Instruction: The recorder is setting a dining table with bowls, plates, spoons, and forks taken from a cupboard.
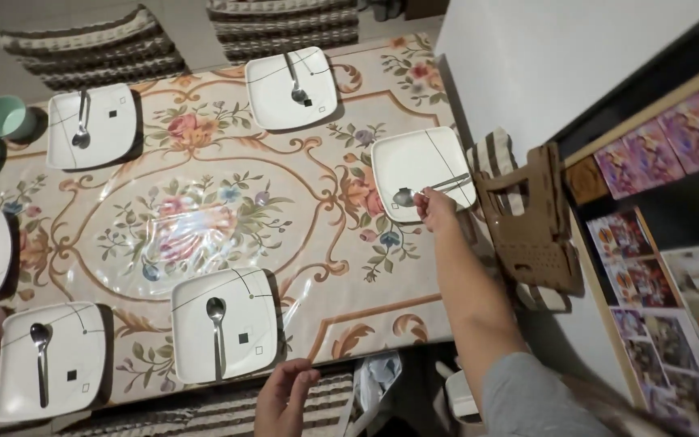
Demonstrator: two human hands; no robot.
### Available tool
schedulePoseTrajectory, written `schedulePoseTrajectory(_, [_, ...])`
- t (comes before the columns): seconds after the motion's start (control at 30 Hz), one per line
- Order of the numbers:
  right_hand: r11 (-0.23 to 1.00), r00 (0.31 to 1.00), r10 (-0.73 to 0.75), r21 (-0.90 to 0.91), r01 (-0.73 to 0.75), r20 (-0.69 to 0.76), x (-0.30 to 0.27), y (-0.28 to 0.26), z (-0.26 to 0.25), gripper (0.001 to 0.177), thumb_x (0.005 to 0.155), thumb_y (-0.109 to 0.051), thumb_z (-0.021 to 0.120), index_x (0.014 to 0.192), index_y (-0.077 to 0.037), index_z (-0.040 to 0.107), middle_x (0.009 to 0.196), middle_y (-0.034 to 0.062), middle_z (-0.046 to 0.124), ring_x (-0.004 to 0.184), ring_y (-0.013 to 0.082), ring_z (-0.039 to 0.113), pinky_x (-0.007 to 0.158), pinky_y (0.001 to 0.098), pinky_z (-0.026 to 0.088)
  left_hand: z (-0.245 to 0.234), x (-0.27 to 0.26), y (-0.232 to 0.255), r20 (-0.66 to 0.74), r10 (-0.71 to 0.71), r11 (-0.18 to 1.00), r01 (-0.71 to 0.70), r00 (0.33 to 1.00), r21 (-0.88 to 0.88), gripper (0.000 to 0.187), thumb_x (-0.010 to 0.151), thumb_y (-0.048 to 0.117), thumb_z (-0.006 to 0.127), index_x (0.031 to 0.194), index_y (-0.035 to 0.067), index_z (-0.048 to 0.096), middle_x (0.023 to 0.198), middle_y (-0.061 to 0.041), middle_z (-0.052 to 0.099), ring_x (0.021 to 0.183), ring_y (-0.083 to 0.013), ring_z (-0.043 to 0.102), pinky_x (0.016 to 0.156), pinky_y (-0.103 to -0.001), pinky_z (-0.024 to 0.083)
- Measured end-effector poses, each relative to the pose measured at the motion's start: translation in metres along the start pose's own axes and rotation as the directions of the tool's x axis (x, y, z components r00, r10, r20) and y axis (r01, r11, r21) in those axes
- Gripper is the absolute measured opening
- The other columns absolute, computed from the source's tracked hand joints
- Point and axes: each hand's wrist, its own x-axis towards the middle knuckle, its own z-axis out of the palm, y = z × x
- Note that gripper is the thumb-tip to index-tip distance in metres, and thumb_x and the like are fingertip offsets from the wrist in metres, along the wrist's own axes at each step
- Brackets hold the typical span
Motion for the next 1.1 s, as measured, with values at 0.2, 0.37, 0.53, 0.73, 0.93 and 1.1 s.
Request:
schedulePoseTrajectory(0.2, [0.995,0.995,0.095,-0.015,-0.095,0.038,0.006,0.002,-0.006,0.026,0.105,-0.028,0.055,0.107,-0.004,0.067,0.082,0.0034,0.071,0.067,0.0108,0.066,0.058,0.0233,0.049,0.015,-0.012,0.031,-0.037,-0.062,0.998,0.062,0.997,0.005,0.025,0.095,0.014,0.063,0.115,0.0,0.068,0.096,-0.011,0.079,0.095,-0.0166,0.074,0.087,-0.031,0.056])
schedulePoseTrajectory(0.37, [0.997,0.994,0.073,0.008,-0.074,0.087,-0.048,0.028,0.003,0.031,0.104,-0.036,0.054,0.107,-0.008,0.066,0.081,0.0035,0.07,0.067,0.0125,0.064,0.058,0.0267,0.047,0.005,-0.027,0.039,-0.017,0.005,1.0,-0.005,1.0,-0.007,0.023,0.096,0.015,0.063,0.112,0.0,0.069,0.095,-0.009,0.08,0.093,-0.0151,0.074,0.085,-0.029,0.056])
schedulePoseTrajectory(0.53, [1.0,0.907,0.015,-0.028,-0.004,0.42,-0.142,0.11,0.047,0.031,0.101,-0.04,0.057,0.109,-0.011,0.066,0.076,0.0021,0.064,0.062,0.0146,0.059,0.055,0.0293,0.047,-0.04,-0.064,0.042,-0.094,0.171,0.983,-0.176,0.981,-0.05,0.021,0.096,0.015,0.064,0.111,0.002,0.068,0.095,-0.007,0.078,0.094,-0.0129,0.073,0.085,-0.027,0.056])
schedulePoseTrajectory(0.73, [0.973,0.773,0.107,-0.226,0.047,0.625,-0.333,0.204,0.133,0.034,0.103,-0.034,0.059,0.117,-0.005,0.067,0.081,0.007,0.068,0.066,0.0168,0.061,0.056,0.0305,0.047,-0.141,-0.118,-0.005,-0.252,0.251,0.948,-0.29,0.935,-0.133,0.019,0.097,0.014,0.063,0.111,0.003,0.067,0.096,-0.006,0.077,0.094,-0.0126,0.074,0.085,-0.028,0.057])
schedulePoseTrajectory(0.93, [0.92,0.615,0.221,-0.372,0.127,0.756,-0.467,0.322,0.224,0.036,0.101,-0.03,0.057,0.12,-0.002,0.069,0.082,0.0077,0.069,0.068,0.0153,0.063,0.063,0.03,0.052,-0.276,-0.179,-0.084,-0.403,0.255,0.89,-0.376,0.879,-0.258,0.02,0.097,0.014,0.062,0.112,0.002,0.068,0.096,-0.006,0.076,0.093,-0.0131,0.073,0.087,-0.029,0.057])
schedulePoseTrajectory(1.1, [0.889,0.382,0.354,-0.434,0.148,0.854,-0.584,0.438,0.311,0.035,0.1,-0.029,0.057,0.12,-0.001,0.067,0.08,0.0081,0.07,0.066,0.0158,0.063,0.063,0.0315,0.053,-0.4,-0.255,-0.102,-0.581,0.241,0.867,-0.441,0.777,-0.23,0.021,0.098,0.016,0.063,0.111,0.001,0.068,0.096,-0.008,0.077,0.092,-0.0136,0.071,0.088,-0.029,0.055])
